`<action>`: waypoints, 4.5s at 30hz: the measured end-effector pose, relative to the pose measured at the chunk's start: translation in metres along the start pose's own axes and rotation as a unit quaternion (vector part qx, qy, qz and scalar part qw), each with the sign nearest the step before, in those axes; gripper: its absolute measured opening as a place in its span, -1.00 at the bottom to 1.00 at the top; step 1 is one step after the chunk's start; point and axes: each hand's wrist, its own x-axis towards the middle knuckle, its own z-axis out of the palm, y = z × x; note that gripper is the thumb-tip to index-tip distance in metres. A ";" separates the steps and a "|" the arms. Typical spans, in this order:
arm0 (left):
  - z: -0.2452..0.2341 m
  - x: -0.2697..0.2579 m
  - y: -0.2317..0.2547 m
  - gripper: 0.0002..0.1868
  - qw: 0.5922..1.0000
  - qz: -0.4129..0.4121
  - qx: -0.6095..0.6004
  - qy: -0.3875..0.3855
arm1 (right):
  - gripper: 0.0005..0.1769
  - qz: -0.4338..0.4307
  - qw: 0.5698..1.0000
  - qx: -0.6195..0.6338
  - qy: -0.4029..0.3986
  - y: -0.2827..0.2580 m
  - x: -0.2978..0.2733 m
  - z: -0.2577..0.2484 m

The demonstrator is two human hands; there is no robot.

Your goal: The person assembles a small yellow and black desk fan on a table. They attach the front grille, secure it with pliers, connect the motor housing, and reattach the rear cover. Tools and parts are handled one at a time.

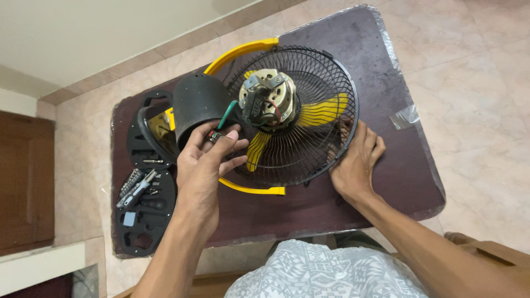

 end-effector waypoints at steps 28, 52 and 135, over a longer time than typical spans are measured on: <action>-0.017 -0.014 -0.034 -0.33 0.991 0.049 0.113 0.055 | -0.81 0.006 0.999 0.048 -0.012 -0.072 0.021 -0.108; -0.247 -0.020 -0.149 -0.73 0.950 -0.064 -0.081 0.293 | -0.66 -0.203 0.851 0.068 -0.479 -0.324 -0.042 0.186; -0.106 0.135 0.084 -0.48 0.858 0.268 0.432 -0.078 | -0.66 0.232 0.922 0.255 -0.176 -0.284 0.058 -0.018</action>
